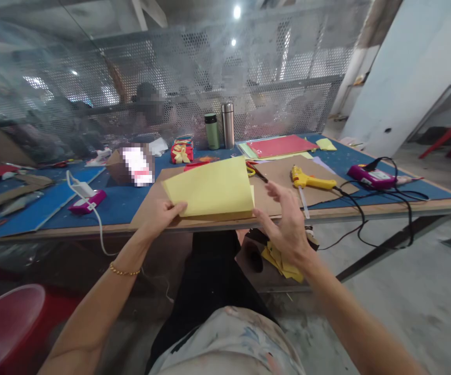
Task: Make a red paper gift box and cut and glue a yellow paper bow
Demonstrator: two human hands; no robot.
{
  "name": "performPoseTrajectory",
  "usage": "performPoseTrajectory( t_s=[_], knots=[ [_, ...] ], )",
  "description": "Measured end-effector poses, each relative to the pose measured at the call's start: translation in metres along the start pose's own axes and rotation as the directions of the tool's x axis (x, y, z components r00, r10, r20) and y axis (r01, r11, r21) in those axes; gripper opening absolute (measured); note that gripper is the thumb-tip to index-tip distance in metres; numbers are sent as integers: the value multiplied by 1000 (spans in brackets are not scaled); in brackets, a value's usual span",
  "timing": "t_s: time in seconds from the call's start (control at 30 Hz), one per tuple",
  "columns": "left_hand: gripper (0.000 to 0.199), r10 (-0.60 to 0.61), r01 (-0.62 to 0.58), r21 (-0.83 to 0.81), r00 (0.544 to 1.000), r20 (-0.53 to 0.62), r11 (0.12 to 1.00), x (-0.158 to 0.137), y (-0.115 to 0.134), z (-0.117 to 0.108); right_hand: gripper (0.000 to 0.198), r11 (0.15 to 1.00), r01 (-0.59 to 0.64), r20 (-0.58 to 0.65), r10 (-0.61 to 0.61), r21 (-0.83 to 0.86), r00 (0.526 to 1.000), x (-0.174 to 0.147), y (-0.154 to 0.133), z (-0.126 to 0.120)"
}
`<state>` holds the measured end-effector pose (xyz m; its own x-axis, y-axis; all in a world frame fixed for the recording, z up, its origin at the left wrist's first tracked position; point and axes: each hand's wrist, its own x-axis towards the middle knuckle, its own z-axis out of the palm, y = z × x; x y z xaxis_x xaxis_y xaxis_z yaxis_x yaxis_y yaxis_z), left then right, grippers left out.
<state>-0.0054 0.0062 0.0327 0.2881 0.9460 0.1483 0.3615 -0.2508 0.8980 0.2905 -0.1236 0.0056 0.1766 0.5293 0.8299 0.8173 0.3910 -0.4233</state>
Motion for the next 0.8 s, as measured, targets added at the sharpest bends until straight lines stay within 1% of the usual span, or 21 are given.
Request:
performPoseTrajectory(
  t_s=[0.07, 0.1, 0.17, 0.23, 0.27, 0.33, 0.37, 0.43, 0.47, 0.53, 0.6, 0.7, 0.8],
  knots=[
    [44, -5, 6, 132, 1000, -5, 991, 9, 13, 1, 54, 983, 92, -24, -97, -158, 995, 11, -1, 12],
    [44, 2, -4, 181, 1000, 14, 983, 14, 20, 3, 51, 965, 140, 8, -141, -221, 990, 16, -3, 19],
    [39, 36, -50, 199, 997, 74, 979, 23, 33, 8, 44, 929, 249, 159, -211, -275, 964, 23, -5, 32],
    [33, 55, -75, 162, 991, 126, 984, 30, 43, 14, 41, 901, 347, 329, -255, -261, 909, 25, -3, 47],
    [31, 52, -74, 155, 989, 138, 985, 33, 46, 18, 40, 891, 378, 391, -264, -252, 882, 23, -1, 54],
    [26, 44, -67, 191, 992, 120, 979, 37, 49, 24, 38, 878, 404, 465, -255, -256, 848, 17, 4, 65],
    [22, 48, -69, 233, 994, 95, 970, 39, 49, 26, 36, 875, 407, 483, -246, -261, 840, 13, 6, 69],
    [7, 72, -81, 330, 997, 40, 941, 41, 47, 29, 33, 871, 405, 484, -237, -278, 842, 6, 9, 72],
    [9, 82, -84, 377, 996, 21, 922, 41, 45, 29, 33, 870, 400, 471, -236, -287, 850, 2, 9, 71],
    [29, 79, -73, 460, 997, 8, 885, 41, 40, 30, 37, 868, 391, 430, -240, -307, 870, -4, 7, 68],
    [39, 65, -63, 520, 998, 13, 852, 40, 37, 31, 41, 866, 390, 403, -251, -313, 880, -10, 4, 63],
    [44, 70, -62, 586, 998, 9, 808, 39, 33, 34, 44, 870, 393, 410, -254, -298, 876, -15, 3, 58],
    [47, 68, -27, 643, 997, -39, 766, 39, 28, 39, 44, 890, 375, 437, -238, -260, 868, -16, 7, 58]
  ],
)
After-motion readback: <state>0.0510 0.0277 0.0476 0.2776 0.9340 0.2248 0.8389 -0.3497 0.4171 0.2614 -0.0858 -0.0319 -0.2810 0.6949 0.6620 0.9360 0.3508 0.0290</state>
